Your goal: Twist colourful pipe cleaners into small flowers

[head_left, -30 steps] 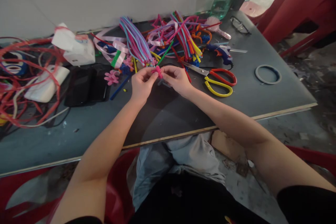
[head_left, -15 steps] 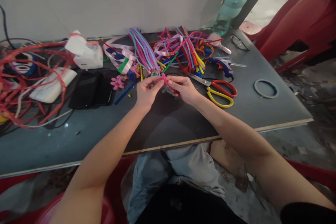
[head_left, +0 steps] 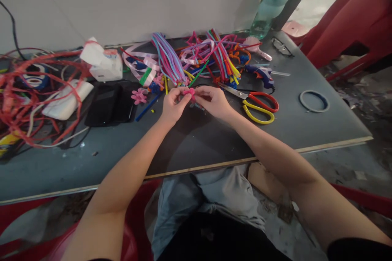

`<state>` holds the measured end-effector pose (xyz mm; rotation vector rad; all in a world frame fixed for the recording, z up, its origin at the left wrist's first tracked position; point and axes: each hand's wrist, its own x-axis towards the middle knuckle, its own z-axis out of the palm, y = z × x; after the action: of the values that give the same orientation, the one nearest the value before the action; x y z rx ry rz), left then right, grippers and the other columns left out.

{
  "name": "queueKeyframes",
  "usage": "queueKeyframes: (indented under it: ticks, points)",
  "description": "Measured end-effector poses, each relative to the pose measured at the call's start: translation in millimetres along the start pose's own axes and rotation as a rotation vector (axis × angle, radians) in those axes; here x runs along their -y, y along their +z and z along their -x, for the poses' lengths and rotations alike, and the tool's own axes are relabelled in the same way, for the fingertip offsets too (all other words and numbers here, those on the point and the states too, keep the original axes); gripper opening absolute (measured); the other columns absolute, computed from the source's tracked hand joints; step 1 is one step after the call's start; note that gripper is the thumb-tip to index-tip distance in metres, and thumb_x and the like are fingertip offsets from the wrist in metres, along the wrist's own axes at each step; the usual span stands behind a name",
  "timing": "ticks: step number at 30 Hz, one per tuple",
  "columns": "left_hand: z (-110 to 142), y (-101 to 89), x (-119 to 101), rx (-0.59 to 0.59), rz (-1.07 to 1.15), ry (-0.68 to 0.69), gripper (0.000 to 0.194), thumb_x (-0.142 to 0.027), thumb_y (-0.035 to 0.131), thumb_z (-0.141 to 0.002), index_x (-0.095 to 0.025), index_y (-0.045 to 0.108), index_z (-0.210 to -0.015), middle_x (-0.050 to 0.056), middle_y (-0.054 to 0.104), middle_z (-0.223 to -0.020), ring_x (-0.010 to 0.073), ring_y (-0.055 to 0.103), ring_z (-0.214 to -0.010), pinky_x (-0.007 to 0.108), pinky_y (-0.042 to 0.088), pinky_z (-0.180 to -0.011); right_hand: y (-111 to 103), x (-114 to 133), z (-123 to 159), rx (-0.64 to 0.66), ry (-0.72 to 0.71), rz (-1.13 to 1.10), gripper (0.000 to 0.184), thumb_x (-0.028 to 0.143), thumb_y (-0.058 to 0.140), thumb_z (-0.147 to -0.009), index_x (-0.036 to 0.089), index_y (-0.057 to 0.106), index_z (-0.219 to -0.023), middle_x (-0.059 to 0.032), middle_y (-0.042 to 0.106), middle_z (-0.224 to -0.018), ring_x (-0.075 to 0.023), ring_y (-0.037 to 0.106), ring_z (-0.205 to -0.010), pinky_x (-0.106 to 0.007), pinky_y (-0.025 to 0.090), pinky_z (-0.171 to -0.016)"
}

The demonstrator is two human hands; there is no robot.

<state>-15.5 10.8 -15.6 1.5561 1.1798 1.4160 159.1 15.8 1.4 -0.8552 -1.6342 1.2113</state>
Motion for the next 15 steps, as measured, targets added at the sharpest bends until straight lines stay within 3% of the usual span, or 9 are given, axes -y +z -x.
queueKeyframes:
  ticks: [5, 9, 15]
  points:
    - [1.4, 6.9, 0.8, 0.01, 0.03, 0.006, 0.024, -0.046, 0.073, -0.083, -0.022, 0.07, -0.087, 0.003, 0.065, -0.085, 0.0136, 0.055, -0.071, 0.028, 0.047, -0.072, 0.9, -3.7, 1.9, -0.042, -0.035, 0.112, 0.03, 0.045, 0.068, -0.086, 0.015, 0.068, -0.09, -0.0037, 0.068, -0.081, -0.0115, 0.062, -0.071, -0.027, 0.053, -0.066]
    - [6.6, 12.3, -6.1, -0.008, 0.027, 0.056, 0.03, -0.053, 0.07, -0.085, -0.023, 0.068, -0.088, 0.002, 0.064, -0.086, 0.0123, 0.051, -0.067, 0.027, 0.042, -0.064, -4.1, -1.2, 1.2, -0.022, -0.123, 0.226, 0.014, 0.027, 0.059, -0.089, 0.016, 0.067, -0.091, -0.0036, 0.07, -0.084, -0.0131, 0.064, -0.077, -0.028, 0.052, -0.073]
    - [10.8, 14.7, -11.1, -0.054, -0.02, 0.047, 0.034, -0.058, 0.074, -0.083, -0.024, 0.074, -0.091, 0.001, 0.07, -0.084, 0.0111, 0.048, -0.061, 0.027, 0.036, -0.057, -9.6, 3.2, -0.8, -0.05, -0.171, 0.297, 0.012, 0.02, 0.057, -0.087, 0.016, 0.067, -0.091, -0.0022, 0.07, -0.083, -0.0126, 0.062, -0.075, -0.026, 0.049, -0.072]
